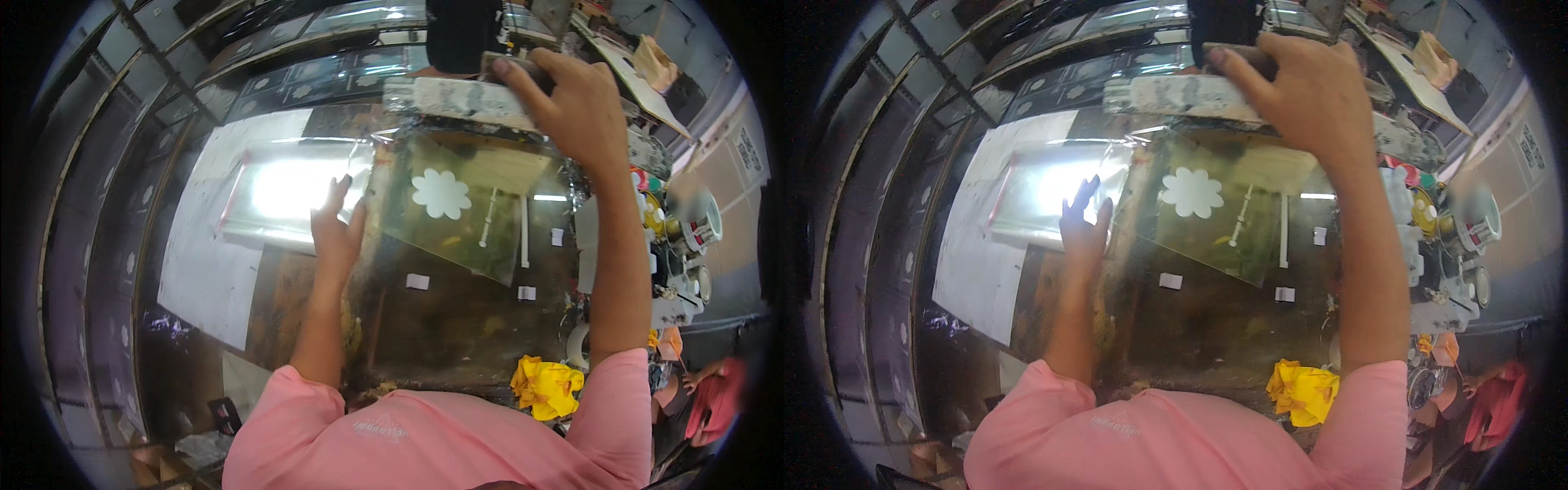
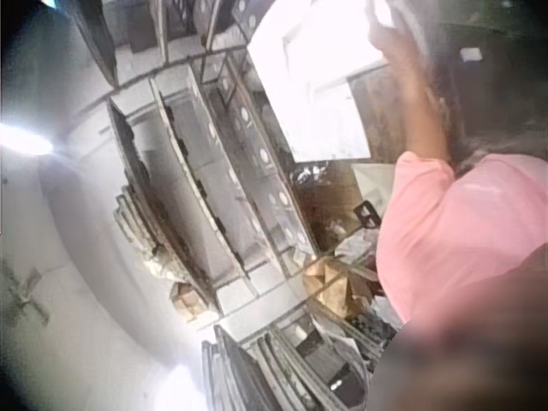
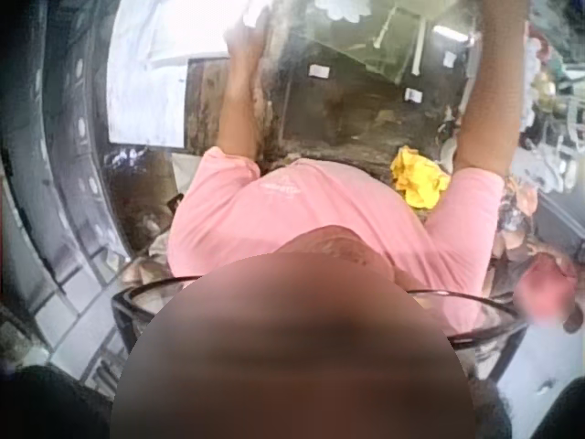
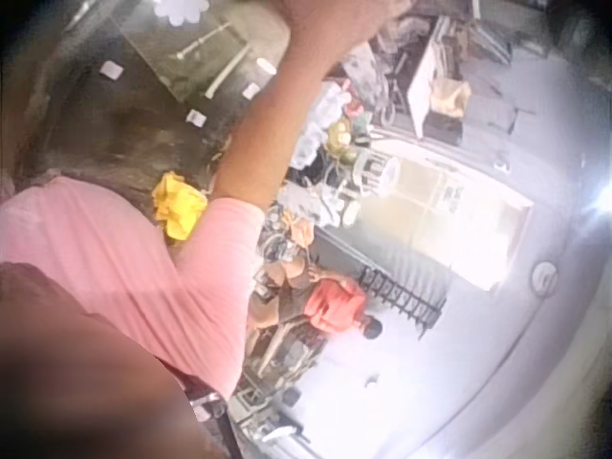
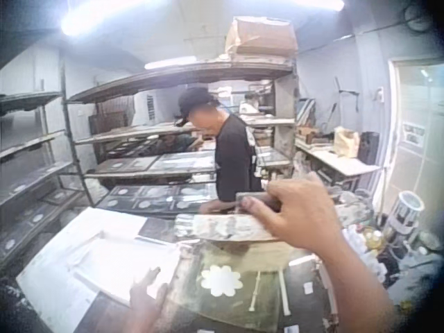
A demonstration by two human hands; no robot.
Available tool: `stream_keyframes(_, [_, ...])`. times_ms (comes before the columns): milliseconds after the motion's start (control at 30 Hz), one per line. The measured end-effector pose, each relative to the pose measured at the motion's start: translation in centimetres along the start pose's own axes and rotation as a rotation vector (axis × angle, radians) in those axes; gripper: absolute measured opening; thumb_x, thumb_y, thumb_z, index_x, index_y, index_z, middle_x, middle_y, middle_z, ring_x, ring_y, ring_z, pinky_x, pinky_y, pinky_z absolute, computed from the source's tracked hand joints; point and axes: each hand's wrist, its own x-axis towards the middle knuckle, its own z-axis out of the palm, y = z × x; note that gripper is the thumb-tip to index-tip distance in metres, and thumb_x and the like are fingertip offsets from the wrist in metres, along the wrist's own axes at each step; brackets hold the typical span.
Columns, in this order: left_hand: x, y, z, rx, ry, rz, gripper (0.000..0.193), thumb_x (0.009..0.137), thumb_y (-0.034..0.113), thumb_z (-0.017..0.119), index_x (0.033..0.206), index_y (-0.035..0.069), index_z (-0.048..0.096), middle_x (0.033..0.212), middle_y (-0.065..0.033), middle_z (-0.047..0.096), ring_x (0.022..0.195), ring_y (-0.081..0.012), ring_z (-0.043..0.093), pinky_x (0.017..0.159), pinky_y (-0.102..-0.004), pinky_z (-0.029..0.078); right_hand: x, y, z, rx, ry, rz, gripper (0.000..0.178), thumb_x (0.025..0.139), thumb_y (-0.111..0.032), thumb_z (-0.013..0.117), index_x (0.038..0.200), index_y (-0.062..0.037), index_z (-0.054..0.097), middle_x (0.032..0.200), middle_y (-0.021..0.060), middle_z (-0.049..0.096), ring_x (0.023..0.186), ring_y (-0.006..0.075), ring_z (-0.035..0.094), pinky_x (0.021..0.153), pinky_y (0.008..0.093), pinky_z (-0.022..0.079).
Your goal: The person repeatedly uses a squeegee to pull white ink across a screen-printing frame with a flower stencil, then lifts the frame to reveal the printed fabric below. The person repeats this cycle multiple times on the same area.
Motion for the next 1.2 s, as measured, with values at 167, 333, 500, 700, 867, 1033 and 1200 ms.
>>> stream_keyframes(167, [4.0, -9.7, -2.2, 0.156, -0.013, -0.063, 0.054, 0.102, 0.033, 0.071, 0.152, 0.015, 0.062, 0.152, -0.0162, 0.063, 0.149, -0.0360, 0.051, 0.129, -0.0606, 0.022, -0.3, -0.2, 0.0, -0.007, -0.013, 0.007, 0.060, 0.100, -0.059, 0.063, 0.086, -0.0011, 0.071, 0.077, 0.0186, 0.068, 0.074, 0.0421, 0.060, 0.078, 0.0480, 0.045])
stream_keyframes(333, [7.6, -15.0, -3.0, 0.502, -0.180, -0.141, 0.071, 0.104, 0.044, 0.065, 0.166, 0.019, 0.040, 0.170, -0.0271, 0.034, 0.158, -0.0431, 0.033, 0.126, -0.0703, 0.019, -0.8, -0.5, 0.1, -0.005, 0.016, -0.019, 0.059, 0.101, -0.057, 0.063, 0.091, 0.0000, 0.073, 0.080, 0.0218, 0.068, 0.077, 0.0443, 0.063, 0.078, 0.0501, 0.046])
stream_keyframes(500, [2.8, -13.3, -3.5, 0.555, -0.165, -0.003, 0.074, 0.106, 0.047, 0.061, 0.169, 0.015, 0.036, 0.173, -0.0274, 0.029, 0.159, -0.0451, 0.030, 0.125, -0.0727, 0.017, -1.8, -0.7, 0.1, -0.041, 0.004, -0.031, 0.059, 0.101, -0.057, 0.063, 0.098, -0.0001, 0.076, 0.085, 0.0243, 0.071, 0.081, 0.0455, 0.066, 0.080, 0.0492, 0.049])
stream_keyframes(700, [-2.2, -11.6, -3.1, 0.614, -0.395, 0.045, 0.054, 0.109, 0.038, 0.056, 0.150, 0.003, 0.059, 0.156, -0.0240, 0.056, 0.149, -0.0399, 0.047, 0.127, -0.0659, 0.021, -1.9, -1.0, -0.3, -0.053, -0.096, 0.031, 0.065, 0.101, -0.064, 0.057, 0.102, -0.0020, 0.078, 0.093, 0.0205, 0.077, 0.090, 0.0405, 0.073, 0.089, 0.0492, 0.048])
stream_keyframes(867, [-1.6, -10.5, -3.4, 0.618, -0.355, 0.039, 0.047, 0.109, 0.040, 0.054, 0.135, 0.004, 0.069, 0.142, -0.0188, 0.067, 0.138, -0.0342, 0.058, 0.126, -0.0662, 0.023, -1.9, -0.9, -0.1, -0.064, -0.108, 0.051, 0.065, 0.099, -0.064, 0.059, 0.110, -0.0033, 0.080, 0.092, 0.0197, 0.077, 0.090, 0.0408, 0.074, 0.090, 0.0499, 0.049])
stream_keyframes(1033, [-0.8, -9.6, -4.5, 0.584, -0.532, -0.067, 0.046, 0.107, 0.042, 0.058, 0.129, 0.005, 0.074, 0.136, -0.0161, 0.071, 0.133, -0.0348, 0.062, 0.125, -0.0620, 0.028, -3.1, -0.7, 0.7, -0.020, 0.071, -0.068, 0.059, 0.100, -0.057, 0.064, 0.086, -0.0008, 0.069, 0.076, 0.0198, 0.066, 0.074, 0.0417, 0.062, 0.078, 0.0465, 0.045])
stream_keyframes(1200, [-1.4, -9.8, -4.7, 0.522, -0.422, 0.012, 0.043, 0.106, 0.042, 0.061, 0.123, 0.007, 0.077, 0.132, -0.0170, 0.074, 0.125, -0.0374, 0.066, 0.117, -0.0558, 0.042, -3.3, -0.6, 0.7, -0.057, 0.048, -0.065, 0.059, 0.100, -0.059, 0.063, 0.089, -0.0015, 0.070, 0.079, 0.0175, 0.068, 0.076, 0.0390, 0.062, 0.080, 0.0443, 0.043])
